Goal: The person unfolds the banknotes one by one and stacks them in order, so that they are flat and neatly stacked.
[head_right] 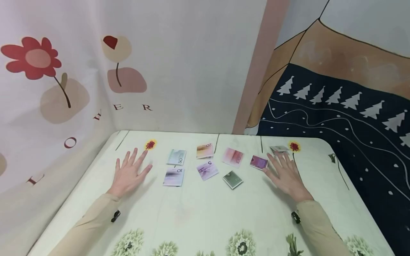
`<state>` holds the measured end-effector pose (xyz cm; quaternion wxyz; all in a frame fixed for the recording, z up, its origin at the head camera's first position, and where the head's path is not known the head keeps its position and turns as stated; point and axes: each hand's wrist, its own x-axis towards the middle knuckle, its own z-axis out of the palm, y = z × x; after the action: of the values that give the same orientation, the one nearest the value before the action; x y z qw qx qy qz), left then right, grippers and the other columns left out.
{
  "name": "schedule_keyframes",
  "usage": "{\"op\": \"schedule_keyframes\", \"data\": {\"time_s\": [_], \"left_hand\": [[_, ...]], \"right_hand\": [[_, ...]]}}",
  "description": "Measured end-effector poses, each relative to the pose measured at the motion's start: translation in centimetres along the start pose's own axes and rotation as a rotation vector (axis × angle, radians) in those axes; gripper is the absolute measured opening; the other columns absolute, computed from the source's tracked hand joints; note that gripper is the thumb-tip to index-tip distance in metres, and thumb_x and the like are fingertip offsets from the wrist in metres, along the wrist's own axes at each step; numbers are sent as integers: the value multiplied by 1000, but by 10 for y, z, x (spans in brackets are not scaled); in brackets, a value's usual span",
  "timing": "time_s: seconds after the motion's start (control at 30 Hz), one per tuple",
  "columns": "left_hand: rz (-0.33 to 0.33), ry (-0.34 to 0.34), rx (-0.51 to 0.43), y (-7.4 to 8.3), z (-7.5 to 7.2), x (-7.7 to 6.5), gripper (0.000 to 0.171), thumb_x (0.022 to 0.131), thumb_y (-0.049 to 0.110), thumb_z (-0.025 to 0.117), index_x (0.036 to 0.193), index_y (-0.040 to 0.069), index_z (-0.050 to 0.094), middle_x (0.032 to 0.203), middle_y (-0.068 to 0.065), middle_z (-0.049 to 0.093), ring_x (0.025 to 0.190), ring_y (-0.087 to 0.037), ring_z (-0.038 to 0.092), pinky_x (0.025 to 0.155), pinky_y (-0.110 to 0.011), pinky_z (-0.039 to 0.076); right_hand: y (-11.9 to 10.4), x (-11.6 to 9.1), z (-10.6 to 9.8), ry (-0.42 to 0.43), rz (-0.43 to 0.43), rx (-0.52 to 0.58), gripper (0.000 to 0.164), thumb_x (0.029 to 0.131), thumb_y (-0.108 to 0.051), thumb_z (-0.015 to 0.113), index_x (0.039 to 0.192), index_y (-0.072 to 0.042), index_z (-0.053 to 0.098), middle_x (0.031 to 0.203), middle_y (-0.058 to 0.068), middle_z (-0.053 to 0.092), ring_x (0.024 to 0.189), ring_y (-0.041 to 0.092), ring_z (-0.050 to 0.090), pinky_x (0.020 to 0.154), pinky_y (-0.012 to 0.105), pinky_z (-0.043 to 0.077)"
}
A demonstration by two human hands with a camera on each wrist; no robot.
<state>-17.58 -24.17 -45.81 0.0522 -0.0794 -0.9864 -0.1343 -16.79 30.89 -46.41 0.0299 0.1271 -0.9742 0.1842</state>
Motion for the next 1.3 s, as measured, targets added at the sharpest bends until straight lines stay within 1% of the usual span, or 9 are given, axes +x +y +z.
{"op": "schedule_keyframes", "data": {"time_s": [0.23, 0.37, 0.47, 0.57, 0.73, 0.9, 0.97, 1.13, 1.3], "left_hand": [[48, 18, -21, 21, 6, 11, 70, 97, 56, 41, 153, 18, 27, 156, -22, 16, 142, -44, 9, 109, -66, -1], [66, 26, -46, 32, 11, 14, 69, 97, 55, 42, 153, 19, 28, 156, -23, 19, 142, -44, 10, 109, -65, 1], [79, 37, -58, 40, 14, 16, 67, 97, 53, 44, 153, 18, 29, 155, -23, 21, 141, -44, 12, 110, -65, 4], [93, 45, -69, 47, 19, 19, 66, 98, 51, 44, 153, 18, 29, 154, -24, 22, 140, -45, 15, 109, -65, 7], [118, 42, -124, 62, 24, 23, 64, 98, 47, 45, 152, 17, 29, 153, -25, 24, 139, -46, 19, 109, -66, 10], [141, 44, -184, 80, 30, 30, 62, 98, 45, 45, 151, 15, 32, 151, -24, 30, 137, -47, 25, 108, -67, 14], [144, 46, -206, 87, 34, 32, 62, 98, 45, 46, 151, 15, 33, 151, -24, 31, 136, -46, 27, 107, -67, 16], [157, 40, -280, 105, 43, 39, 60, 99, 43, 47, 151, 15, 33, 150, -23, 32, 135, -45, 30, 108, -65, 18], [176, 43, -341, 124, 49, 46, 58, 100, 41, 44, 150, 14, 34, 149, -24, 34, 133, -44, 34, 108, -60, 24]], "right_hand": [[-6, 4, 6, 8, -65, 75, 62, 100, -41, 47, 150, -7, 33, 153, 26, 20, 140, 47, 10, 104, 71, 15], [-12, 9, 9, 16, -82, 98, 58, 101, -40, 47, 148, -7, 37, 153, 24, 22, 141, 44, 11, 104, 70, 16], [-16, 14, 12, 19, -93, 117, 55, 101, -38, 46, 147, -8, 39, 153, 24, 23, 141, 44, 12, 104, 70, 16], [-19, 18, 16, 16, -105, 140, 53, 102, -36, 46, 146, -8, 40, 152, 24, 26, 139, 47, 17, 104, 70, 18], [-24, 24, 21, 14, -97, 177, 51, 103, -35, 45, 145, -8, 41, 150, 24, 30, 136, 47, 24, 103, 67, 23], [-28, 35, 25, 11, -94, 204, 50, 103, -35, 45, 143, -6, 44, 148, 25, 33, 134, 46, 28, 105, 64, 24], [-30, 41, 27, -7, -92, 212, 50, 103, -36, 43, 142, -5, 44, 146, 25, 35, 134, 45, 29, 107, 63, 23], [-36, 52, 31, -54, -80, 220, 53, 104, -40, 39, 143, -5, 44, 144, 22, 38, 134, 40, 31, 108, 59, 23], [-42, 63, 33, -48, -108, 232, 50, 105, -36, 39, 141, -3, 45, 141, 22, 41, 132, 39, 33, 108, 57, 25]]}}
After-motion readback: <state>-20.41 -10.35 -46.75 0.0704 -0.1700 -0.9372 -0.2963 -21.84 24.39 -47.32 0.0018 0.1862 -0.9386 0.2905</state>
